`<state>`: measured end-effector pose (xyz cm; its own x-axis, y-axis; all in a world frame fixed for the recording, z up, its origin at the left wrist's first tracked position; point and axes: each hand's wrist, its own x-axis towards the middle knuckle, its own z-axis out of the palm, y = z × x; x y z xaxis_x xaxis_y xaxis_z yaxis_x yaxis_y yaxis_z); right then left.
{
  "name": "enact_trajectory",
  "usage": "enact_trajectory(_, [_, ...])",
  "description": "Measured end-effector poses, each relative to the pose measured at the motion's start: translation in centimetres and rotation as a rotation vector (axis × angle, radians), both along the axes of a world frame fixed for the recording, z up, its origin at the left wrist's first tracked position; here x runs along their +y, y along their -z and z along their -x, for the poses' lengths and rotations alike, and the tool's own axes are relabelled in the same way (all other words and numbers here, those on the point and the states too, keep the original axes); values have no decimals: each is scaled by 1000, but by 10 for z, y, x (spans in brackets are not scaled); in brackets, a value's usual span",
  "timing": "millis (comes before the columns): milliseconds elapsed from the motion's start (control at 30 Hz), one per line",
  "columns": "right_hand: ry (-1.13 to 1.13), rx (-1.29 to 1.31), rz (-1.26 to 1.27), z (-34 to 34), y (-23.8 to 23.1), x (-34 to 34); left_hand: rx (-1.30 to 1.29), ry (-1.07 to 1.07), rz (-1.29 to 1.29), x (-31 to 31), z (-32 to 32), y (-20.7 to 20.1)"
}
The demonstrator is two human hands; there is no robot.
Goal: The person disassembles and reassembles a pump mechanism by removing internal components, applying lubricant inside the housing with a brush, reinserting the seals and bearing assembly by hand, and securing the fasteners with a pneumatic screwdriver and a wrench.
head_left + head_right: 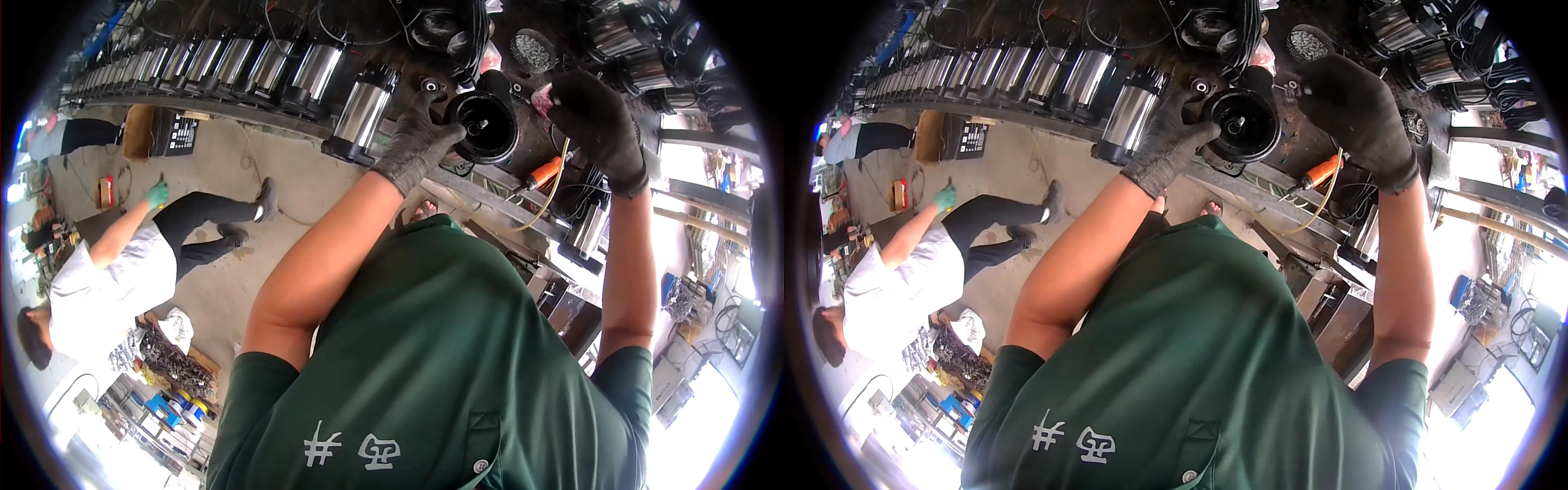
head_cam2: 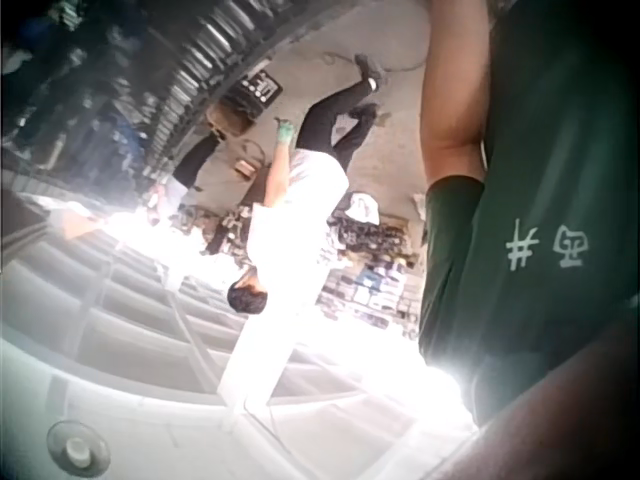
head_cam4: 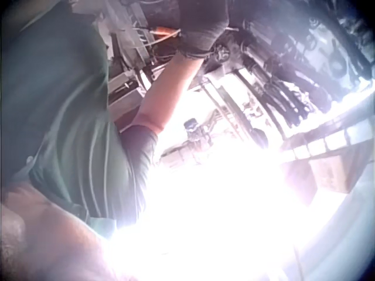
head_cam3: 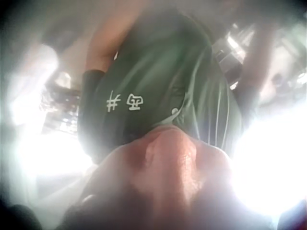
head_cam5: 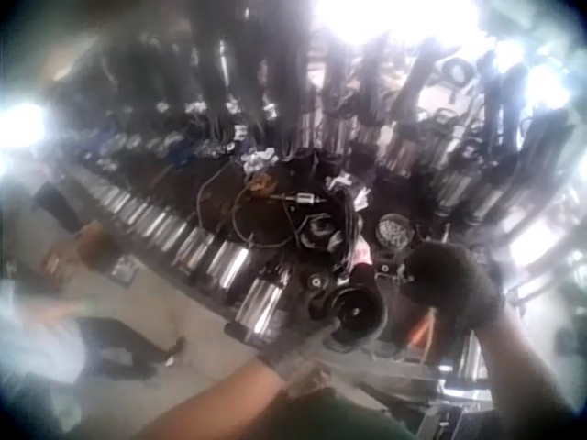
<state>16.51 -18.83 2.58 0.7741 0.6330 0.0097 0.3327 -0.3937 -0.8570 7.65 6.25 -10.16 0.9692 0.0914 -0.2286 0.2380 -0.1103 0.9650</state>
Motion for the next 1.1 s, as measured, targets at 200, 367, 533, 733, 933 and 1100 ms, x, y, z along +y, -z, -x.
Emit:
enact_trajectory(200, [324,256,-411,72,29,-31,30,-113,215,-6,22,-24])
enact_trajectory(367, [524,354,-607,126,27,-13,184,37,385,-15,43,-71])
enact_trajectory(533, [439,326,-740,152,12,-4,234,360,441,-46,57,-120])
enact_trajectory(733, [464,223,-744,171,0,-17,320,410,675,-70,72,-130])
enact_trajectory(933, [483,140,-607,185,-18,-34,431,476,823,-82,86,-131])
enact_trajectory(1100, [461,86,-746,194,-8,-42,445,541,866,-93,84,-144])
